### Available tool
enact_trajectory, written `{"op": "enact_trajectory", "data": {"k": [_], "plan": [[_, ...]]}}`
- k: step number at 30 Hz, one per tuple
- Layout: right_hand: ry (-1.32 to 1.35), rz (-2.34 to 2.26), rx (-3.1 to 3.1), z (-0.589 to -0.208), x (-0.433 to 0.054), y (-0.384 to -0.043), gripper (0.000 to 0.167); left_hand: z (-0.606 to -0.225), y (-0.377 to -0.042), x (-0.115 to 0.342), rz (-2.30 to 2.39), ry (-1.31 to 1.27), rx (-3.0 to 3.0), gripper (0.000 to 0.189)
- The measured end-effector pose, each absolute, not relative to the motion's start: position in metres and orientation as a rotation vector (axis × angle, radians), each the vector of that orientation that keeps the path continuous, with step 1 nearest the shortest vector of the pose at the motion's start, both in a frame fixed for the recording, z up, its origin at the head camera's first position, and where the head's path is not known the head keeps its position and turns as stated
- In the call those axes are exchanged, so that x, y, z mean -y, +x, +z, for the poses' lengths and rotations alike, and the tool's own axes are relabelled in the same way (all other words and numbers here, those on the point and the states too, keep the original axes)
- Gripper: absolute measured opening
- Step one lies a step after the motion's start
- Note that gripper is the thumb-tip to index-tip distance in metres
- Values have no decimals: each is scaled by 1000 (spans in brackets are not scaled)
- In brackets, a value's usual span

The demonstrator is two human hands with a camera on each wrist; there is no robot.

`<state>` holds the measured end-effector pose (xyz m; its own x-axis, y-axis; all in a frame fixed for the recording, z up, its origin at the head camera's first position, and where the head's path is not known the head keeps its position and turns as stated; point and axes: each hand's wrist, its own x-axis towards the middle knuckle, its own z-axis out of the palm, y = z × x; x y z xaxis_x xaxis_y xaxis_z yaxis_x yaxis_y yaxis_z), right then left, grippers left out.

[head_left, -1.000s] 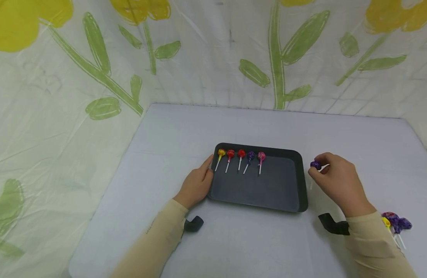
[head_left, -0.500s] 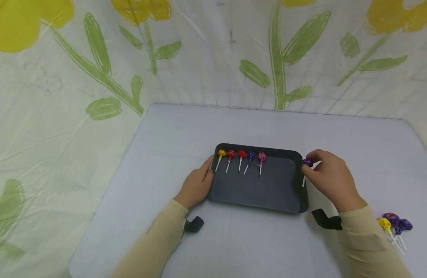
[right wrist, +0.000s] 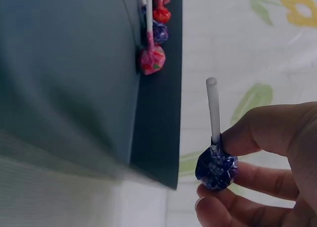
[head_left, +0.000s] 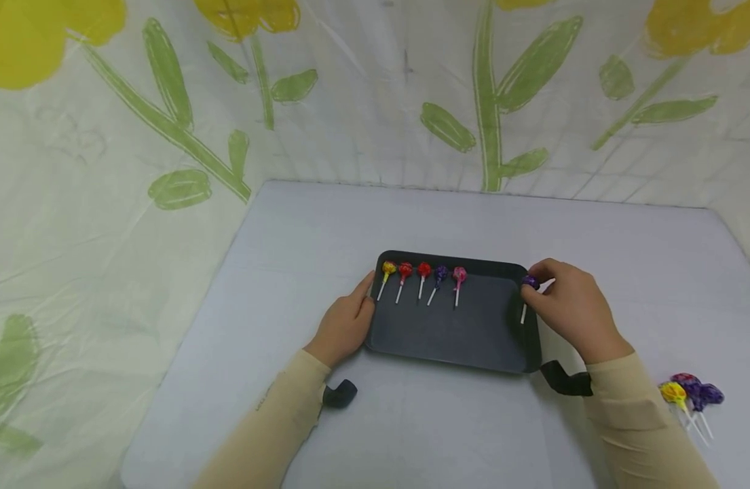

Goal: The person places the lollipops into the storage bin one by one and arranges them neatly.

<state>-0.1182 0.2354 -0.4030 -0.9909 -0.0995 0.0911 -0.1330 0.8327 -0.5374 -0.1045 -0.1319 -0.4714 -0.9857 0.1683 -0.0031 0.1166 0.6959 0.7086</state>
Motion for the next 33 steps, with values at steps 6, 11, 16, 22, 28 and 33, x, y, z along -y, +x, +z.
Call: {"op": "enact_trajectory", "data": {"k": [6, 11, 16, 22, 28, 33], "plan": [[199, 869, 3000, -400, -230, -124, 24, -471, -104, 132, 1183, 240, -2827, 57], [213, 873, 3044, -401, -225, -128, 26, -472, -103, 133, 1186, 242, -2818, 58], [246, 878, 3058, -403, -222, -130, 25, -470, -103, 133, 1189, 243, -2817, 58], [287, 863, 3064, -408, -217, -137, 29, -470, -103, 133, 1182, 248, -2820, 58], [336, 831, 3078, -412, -212, -144, 31, -470, -103, 134, 1186, 252, -2812, 58], [353, 790, 3104, -414, -207, -150, 31, -471, -104, 133, 1175, 244, -2815, 59]]}}
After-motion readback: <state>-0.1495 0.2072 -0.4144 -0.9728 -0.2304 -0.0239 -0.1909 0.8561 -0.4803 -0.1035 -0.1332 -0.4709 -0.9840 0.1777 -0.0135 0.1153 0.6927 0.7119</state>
